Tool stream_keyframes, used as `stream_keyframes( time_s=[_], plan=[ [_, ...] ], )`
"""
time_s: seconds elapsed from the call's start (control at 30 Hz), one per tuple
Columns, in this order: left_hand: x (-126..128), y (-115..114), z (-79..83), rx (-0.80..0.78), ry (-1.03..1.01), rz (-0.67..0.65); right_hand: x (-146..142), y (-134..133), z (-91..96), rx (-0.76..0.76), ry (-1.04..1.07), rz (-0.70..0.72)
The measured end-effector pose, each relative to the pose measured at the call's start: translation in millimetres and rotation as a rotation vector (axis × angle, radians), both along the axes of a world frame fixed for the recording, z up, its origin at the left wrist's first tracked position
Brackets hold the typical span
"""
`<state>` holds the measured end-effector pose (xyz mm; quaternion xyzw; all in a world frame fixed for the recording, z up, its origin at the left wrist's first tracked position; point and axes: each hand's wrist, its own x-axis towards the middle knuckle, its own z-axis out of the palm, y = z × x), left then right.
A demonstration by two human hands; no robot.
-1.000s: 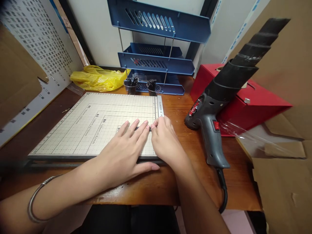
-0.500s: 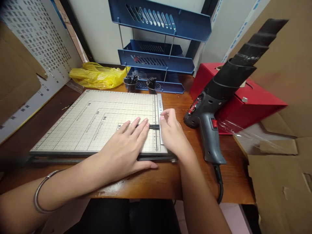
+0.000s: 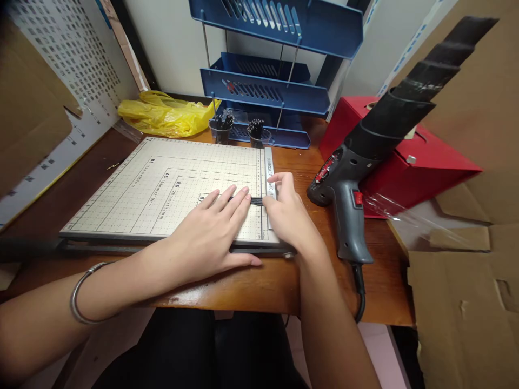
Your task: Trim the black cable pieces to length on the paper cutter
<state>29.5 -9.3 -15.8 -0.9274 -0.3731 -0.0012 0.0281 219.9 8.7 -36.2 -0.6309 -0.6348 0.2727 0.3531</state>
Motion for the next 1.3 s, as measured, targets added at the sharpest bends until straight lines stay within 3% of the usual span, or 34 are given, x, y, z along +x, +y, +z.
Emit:
stream_keyframes(
  time_s=[0.57,1.3],
  plan=[
    [-1.2,-0.2,-1.9,-0.003,-0.039,-0.004,-5.6,-9.6,4.9,-0.013,0.073,-0.150],
    [1.8,-0.6,-0.7,-0.008,0.026,0.006,-10.1,-6.1,-2.7,0.050,-0.005,-0.084]
  ],
)
